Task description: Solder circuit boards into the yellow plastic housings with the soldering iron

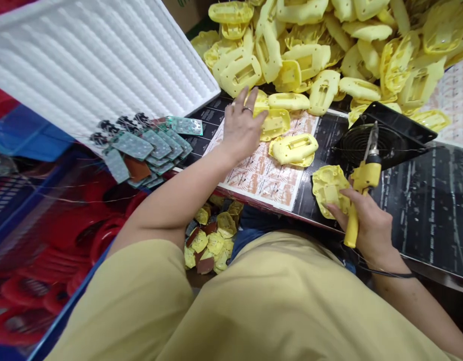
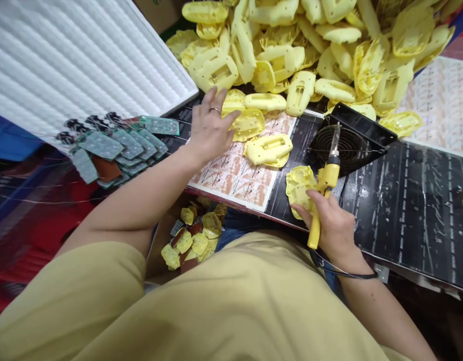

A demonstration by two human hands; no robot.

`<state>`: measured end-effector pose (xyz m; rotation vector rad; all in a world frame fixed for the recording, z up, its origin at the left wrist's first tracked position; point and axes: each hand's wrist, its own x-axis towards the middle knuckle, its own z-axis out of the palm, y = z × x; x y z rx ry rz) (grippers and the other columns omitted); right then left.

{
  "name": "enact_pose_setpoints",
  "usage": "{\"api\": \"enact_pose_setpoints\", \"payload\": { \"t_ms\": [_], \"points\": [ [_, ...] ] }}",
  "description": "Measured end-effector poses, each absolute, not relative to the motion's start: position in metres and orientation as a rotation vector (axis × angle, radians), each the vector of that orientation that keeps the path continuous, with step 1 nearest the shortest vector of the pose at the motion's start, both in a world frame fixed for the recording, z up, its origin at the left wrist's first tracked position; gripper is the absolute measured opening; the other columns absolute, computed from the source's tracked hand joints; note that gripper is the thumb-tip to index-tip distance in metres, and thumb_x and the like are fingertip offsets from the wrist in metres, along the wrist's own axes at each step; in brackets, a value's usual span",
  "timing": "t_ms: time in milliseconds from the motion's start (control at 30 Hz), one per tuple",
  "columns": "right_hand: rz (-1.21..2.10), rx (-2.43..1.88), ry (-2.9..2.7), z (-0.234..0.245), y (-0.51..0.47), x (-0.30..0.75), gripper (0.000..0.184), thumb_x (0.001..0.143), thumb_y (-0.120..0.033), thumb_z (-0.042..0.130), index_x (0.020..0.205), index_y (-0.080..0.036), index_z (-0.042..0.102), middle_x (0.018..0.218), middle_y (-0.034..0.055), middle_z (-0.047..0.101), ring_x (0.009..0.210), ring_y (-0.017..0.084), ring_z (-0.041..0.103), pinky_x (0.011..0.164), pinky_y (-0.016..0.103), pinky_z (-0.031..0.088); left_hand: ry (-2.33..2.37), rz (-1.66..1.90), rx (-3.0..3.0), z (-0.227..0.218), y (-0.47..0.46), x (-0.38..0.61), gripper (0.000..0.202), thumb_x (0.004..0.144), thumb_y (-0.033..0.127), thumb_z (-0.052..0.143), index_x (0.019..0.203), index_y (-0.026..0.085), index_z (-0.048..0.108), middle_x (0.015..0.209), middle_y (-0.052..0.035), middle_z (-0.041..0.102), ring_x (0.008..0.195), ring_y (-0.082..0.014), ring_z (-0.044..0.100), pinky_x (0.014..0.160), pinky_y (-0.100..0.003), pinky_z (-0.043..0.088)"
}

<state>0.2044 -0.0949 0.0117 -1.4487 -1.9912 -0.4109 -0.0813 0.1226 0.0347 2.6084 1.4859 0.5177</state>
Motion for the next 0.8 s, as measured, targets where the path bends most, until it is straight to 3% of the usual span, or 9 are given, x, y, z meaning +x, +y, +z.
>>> {"api": "enact_pose_setpoints", "payload": {
  "t_ms": [100,200,300,467,567,633,700,800],
  "points": [
    [-0.571,-1.506,-2.021,0.011,-0.098,0.217,0.031,0.091,-0.033,0.079,0.117,-0.022,0.067,0.086,0.0042,0.076,0.068,0.018,0.071,0.063,0.028,0.050,1.233,0.443,2.774,0.034,0.100,-0.063,0.064,0.097,0.051,0.060,0.158,0.034,0.049,0.169,-0.0058,0.043,0.161,-0.0380,0.027,0.129,-0.064,0.025],
    [-0.576,-1.373,-2.135,0.010,-0.091,0.229,0.027,0.091,-0.031,0.078,0.115,-0.024,0.067,0.083,0.0016,0.074,0.074,0.019,0.072,0.079,0.033,0.055,1.065,0.221,2.759,0.030,0.086,-0.043,0.073,0.098,0.057,0.059,0.161,0.025,0.044,0.168,-0.0139,0.044,0.155,-0.0388,0.038,0.126,-0.056,0.033],
    [-0.397,-1.167,-2.282,0.006,-0.082,0.231,0.019,0.095,-0.029,0.072,0.112,-0.025,0.065,0.087,-0.0005,0.074,0.077,0.017,0.071,0.093,0.039,0.056,1.022,0.125,2.661,0.029,0.081,-0.033,0.074,0.096,0.054,0.062,0.162,0.024,0.045,0.160,-0.0154,0.052,0.143,-0.0358,0.052,0.121,-0.050,0.042],
    [-0.338,-1.154,-2.303,-0.004,-0.082,0.232,0.023,0.094,-0.028,0.073,0.116,-0.023,0.064,0.084,-0.0001,0.072,0.076,0.017,0.068,0.083,0.035,0.054,0.949,0.285,2.511,0.034,0.076,-0.037,0.061,0.099,0.044,0.056,0.155,0.020,0.054,0.148,-0.0133,0.065,0.131,-0.0281,0.063,0.112,-0.043,0.051],
    [-0.343,-1.212,-2.301,-0.009,-0.086,0.235,0.028,0.093,-0.033,0.076,0.118,-0.024,0.066,0.086,0.0017,0.072,0.075,0.018,0.066,0.077,0.034,0.051,1.074,0.454,2.400,0.033,0.089,-0.046,0.050,0.107,0.045,0.040,0.140,0.020,0.067,0.127,-0.0092,0.077,0.112,-0.0229,0.072,0.100,-0.038,0.056],
    [-0.347,-1.216,-2.298,-0.010,-0.087,0.236,0.030,0.092,-0.035,0.077,0.119,-0.024,0.067,0.085,0.0019,0.071,0.074,0.018,0.065,0.074,0.034,0.049,1.187,0.534,2.400,0.031,0.110,-0.053,0.051,0.108,0.047,0.035,0.130,0.020,0.073,0.114,-0.0088,0.080,0.107,-0.0245,0.073,0.099,-0.041,0.056],
    [-0.362,-1.224,-2.290,-0.010,-0.088,0.236,0.031,0.092,-0.035,0.077,0.119,-0.024,0.067,0.081,0.0008,0.068,0.071,0.017,0.063,0.071,0.033,0.047,1.298,0.565,2.416,0.031,0.134,-0.057,0.053,0.107,0.050,0.033,0.127,0.022,0.074,0.112,-0.0101,0.079,0.113,-0.0289,0.071,0.105,-0.048,0.053],
    [-0.394,-1.232,-2.255,-0.010,-0.088,0.233,0.030,0.093,-0.035,0.077,0.118,-0.024,0.066,0.075,-0.0015,0.063,0.070,0.017,0.062,0.068,0.032,0.046,1.394,0.592,2.425,0.038,0.151,-0.053,0.057,0.105,0.054,0.032,0.145,0.030,0.064,0.131,-0.0101,0.074,0.140,-0.0353,0.054,0.118,-0.056,0.043]
  ]
}}
